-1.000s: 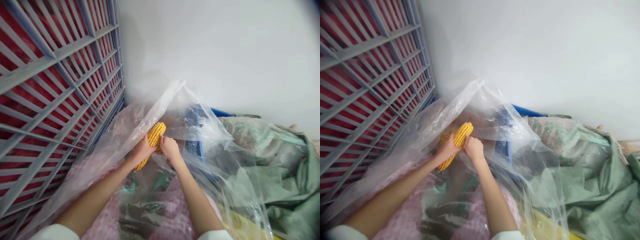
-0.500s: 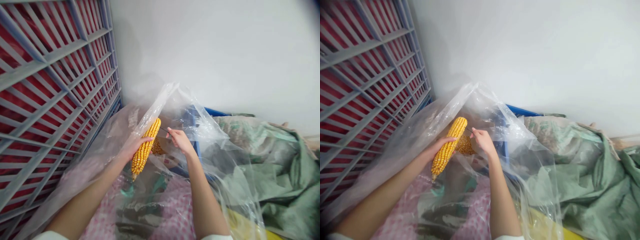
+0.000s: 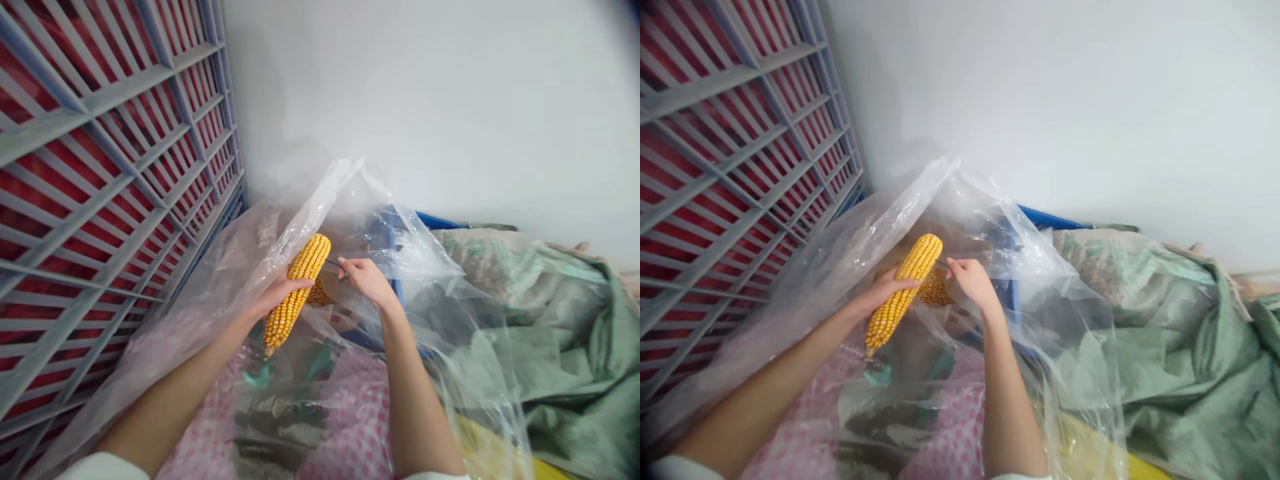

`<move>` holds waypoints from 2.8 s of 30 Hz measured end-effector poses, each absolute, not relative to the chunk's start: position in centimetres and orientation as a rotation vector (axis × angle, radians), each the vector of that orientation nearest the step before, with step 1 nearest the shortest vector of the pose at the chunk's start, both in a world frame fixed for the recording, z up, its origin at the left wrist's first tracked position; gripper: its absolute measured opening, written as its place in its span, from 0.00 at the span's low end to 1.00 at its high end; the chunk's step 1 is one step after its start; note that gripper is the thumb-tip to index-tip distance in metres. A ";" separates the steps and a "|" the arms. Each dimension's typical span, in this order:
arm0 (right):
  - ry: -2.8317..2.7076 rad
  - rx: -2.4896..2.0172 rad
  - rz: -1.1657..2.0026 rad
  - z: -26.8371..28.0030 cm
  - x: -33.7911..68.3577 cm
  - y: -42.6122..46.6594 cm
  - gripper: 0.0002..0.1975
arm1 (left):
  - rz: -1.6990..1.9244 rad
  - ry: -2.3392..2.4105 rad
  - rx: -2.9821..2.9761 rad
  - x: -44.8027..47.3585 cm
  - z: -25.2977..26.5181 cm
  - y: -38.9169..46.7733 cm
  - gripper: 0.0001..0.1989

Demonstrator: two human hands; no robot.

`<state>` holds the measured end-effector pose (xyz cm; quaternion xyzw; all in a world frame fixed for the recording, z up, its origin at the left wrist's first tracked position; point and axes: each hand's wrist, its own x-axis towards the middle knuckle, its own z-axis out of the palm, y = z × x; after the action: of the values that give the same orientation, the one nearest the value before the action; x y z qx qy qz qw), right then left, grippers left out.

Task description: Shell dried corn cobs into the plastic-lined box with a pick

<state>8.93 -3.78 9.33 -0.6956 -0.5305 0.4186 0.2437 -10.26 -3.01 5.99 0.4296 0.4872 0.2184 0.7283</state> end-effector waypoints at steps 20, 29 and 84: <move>-1.479 -1.891 1.076 9.5 10.2 -4.0 0.24 | 0.639 1.118 1.117 -10.0 5.2 -3.3 0.24; -1.622 -2.079 0.987 10.2 8.8 -4.3 0.22 | 0.518 1.296 1.439 -9.7 3.7 -3.7 0.25; -1.679 -2.033 0.994 9.5 9.4 -4.7 0.24 | 0.571 1.227 1.342 -9.7 4.7 -3.6 0.26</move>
<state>9.41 -4.71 9.49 -0.7121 -0.5880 0.3483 0.1611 -9.71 -3.55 4.67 0.5741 0.5248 0.2444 0.5790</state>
